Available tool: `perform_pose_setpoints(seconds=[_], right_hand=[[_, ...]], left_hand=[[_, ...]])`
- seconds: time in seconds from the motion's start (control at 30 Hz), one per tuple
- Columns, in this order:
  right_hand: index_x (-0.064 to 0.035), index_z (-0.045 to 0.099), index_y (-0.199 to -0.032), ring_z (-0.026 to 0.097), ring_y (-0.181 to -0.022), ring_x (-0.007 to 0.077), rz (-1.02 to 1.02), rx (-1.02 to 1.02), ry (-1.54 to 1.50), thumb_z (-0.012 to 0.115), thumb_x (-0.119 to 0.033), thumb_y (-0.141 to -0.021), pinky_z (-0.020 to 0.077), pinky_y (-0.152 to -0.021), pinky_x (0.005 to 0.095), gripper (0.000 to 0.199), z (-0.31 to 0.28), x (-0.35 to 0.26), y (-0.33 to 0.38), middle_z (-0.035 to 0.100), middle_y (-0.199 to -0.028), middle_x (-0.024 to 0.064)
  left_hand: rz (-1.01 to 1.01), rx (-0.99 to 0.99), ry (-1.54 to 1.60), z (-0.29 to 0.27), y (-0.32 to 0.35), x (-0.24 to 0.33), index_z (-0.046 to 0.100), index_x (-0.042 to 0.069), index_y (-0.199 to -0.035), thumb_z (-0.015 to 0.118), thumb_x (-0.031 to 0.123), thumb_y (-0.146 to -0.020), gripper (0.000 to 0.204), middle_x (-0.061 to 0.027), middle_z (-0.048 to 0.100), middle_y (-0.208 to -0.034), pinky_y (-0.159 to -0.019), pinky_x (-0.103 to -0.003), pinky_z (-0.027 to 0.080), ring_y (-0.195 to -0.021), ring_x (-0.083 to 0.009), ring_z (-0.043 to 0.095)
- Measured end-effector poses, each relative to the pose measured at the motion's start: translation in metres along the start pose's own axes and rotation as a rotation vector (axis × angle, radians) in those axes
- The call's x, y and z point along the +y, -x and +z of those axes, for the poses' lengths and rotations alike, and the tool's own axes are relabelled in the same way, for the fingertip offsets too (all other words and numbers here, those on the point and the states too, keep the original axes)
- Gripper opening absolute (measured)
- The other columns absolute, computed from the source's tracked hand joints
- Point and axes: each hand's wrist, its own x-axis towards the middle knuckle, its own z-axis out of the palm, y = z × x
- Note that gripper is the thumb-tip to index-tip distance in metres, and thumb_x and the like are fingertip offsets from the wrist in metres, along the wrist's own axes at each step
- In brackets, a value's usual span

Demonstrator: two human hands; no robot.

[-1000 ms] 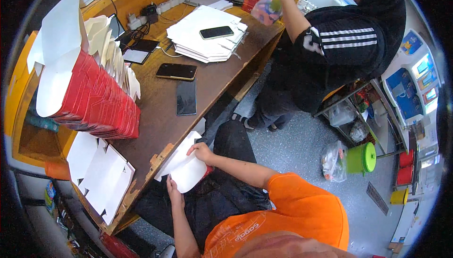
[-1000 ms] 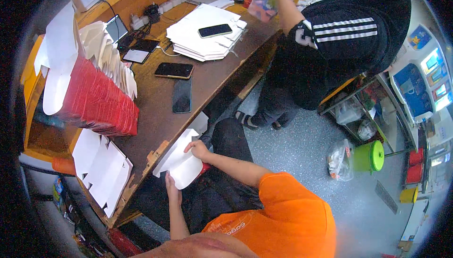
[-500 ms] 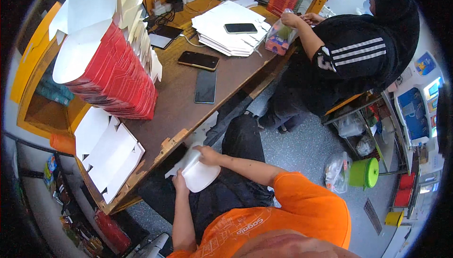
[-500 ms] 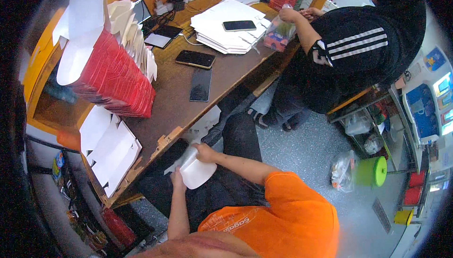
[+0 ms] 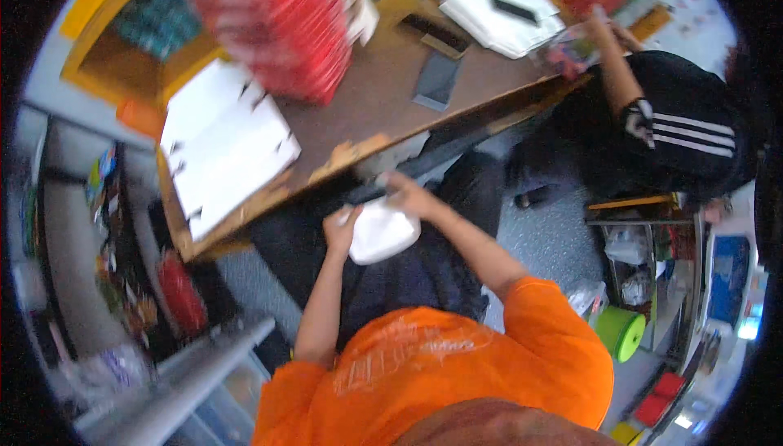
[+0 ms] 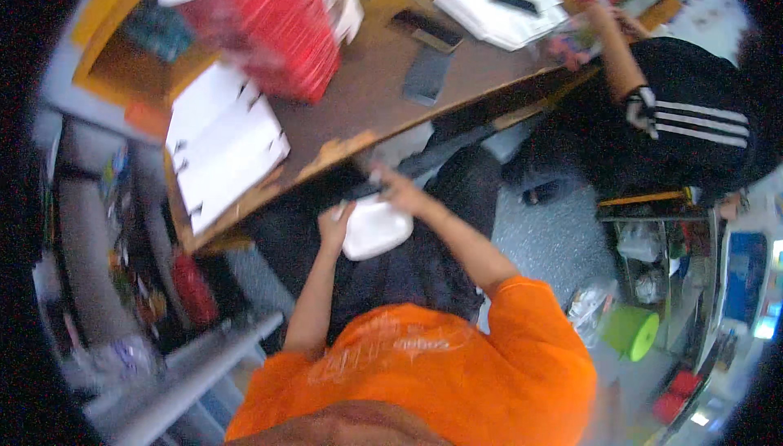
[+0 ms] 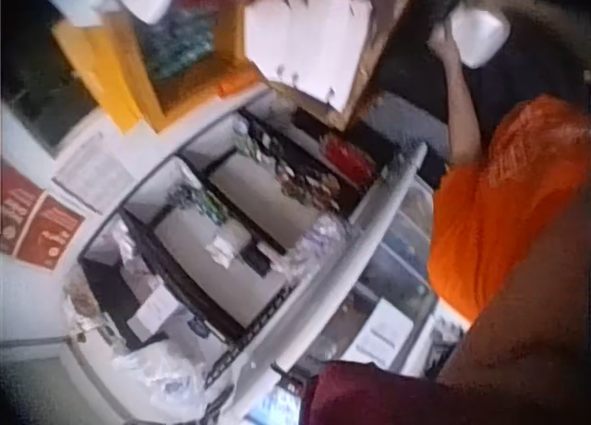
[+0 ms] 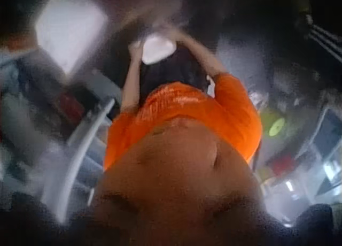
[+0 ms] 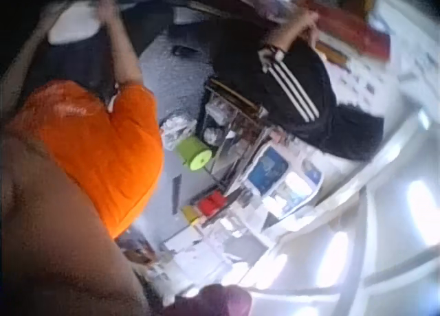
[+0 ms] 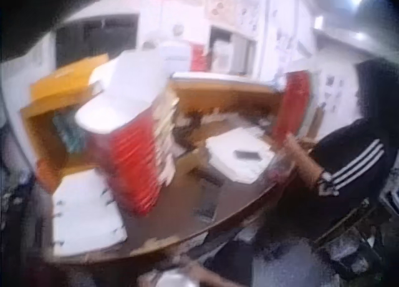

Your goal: The person operates a cup-sealing machine to seal a plastic cup, then moves to a counter to assemble red and white cardboard boxes by folding and interlocking their flaps.

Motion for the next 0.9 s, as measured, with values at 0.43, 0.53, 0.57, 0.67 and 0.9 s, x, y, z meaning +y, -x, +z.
perform_pose_setpoints(seconds=[0.43, 0.53, 0.57, 0.67, 0.9], right_hand=[[0.0052, 0.074, -0.11, 0.068, -0.093, 0.0203, 0.616, 0.267, -0.403, 0.06, -0.053, -0.099, 0.0519, -0.085, 0.0337, 0.061, -0.025, -0.042, 0.016, 0.074, -0.107, 0.0134], [0.0082, 0.074, -0.105, 0.067, -0.085, 0.0166, 0.556, 0.295, -0.244, 0.063, -0.042, -0.1, 0.052, -0.078, 0.033, 0.052, -0.022, -0.056, 0.019, 0.075, -0.099, 0.0126], [0.0091, 0.074, -0.104, 0.067, -0.084, 0.0163, 0.559, 0.312, -0.197, 0.063, -0.039, -0.101, 0.0519, -0.077, 0.0329, 0.05, -0.023, -0.056, 0.02, 0.075, -0.097, 0.0123], [0.0092, 0.074, -0.101, 0.067, -0.078, 0.0165, 0.54, 0.38, -0.26, 0.062, -0.031, -0.101, 0.0516, -0.073, 0.0312, 0.042, -0.021, -0.049, 0.009, 0.075, -0.091, 0.0114], [0.0077, 0.074, -0.105, 0.068, -0.079, 0.0183, 0.521, 0.192, -0.461, 0.064, -0.034, -0.1, 0.0521, -0.076, 0.033, 0.043, -0.017, -0.028, 0.003, 0.076, -0.094, 0.0096]], left_hand=[[0.383, 0.06, -0.063, 0.003, 0.026, 0.047, 0.078, -0.001, -0.104, 0.093, 0.019, -0.072, 0.04, -0.0135, 0.07, -0.097, -0.08, -0.034, 0.055, -0.089, -0.0259, 0.07], [0.421, 0.05, -0.028, 0.003, 0.024, 0.046, 0.078, -0.001, -0.105, 0.092, 0.018, -0.072, 0.04, -0.0147, 0.07, -0.1, -0.079, -0.035, 0.055, -0.09, -0.0271, 0.07], [0.41, 0.031, -0.011, 0.005, 0.022, 0.042, 0.077, -0.001, -0.107, 0.086, 0.021, -0.082, 0.035, -0.0141, 0.071, -0.104, -0.081, -0.034, 0.054, -0.092, -0.0242, 0.07], [0.195, -0.047, 0.274, 0.004, 0.014, 0.033, 0.074, 0.001, -0.118, 0.076, 0.024, -0.091, 0.036, -0.0131, 0.072, -0.111, -0.089, -0.034, 0.052, -0.101, -0.0218, 0.069], [-0.262, -0.083, 0.579, -0.005, 0.006, 0.01, 0.058, -0.004, -0.138, 0.058, 0.029, -0.104, 0.047, -0.0135, 0.069, -0.12, -0.097, -0.031, 0.049, -0.108, -0.0179, 0.064]])
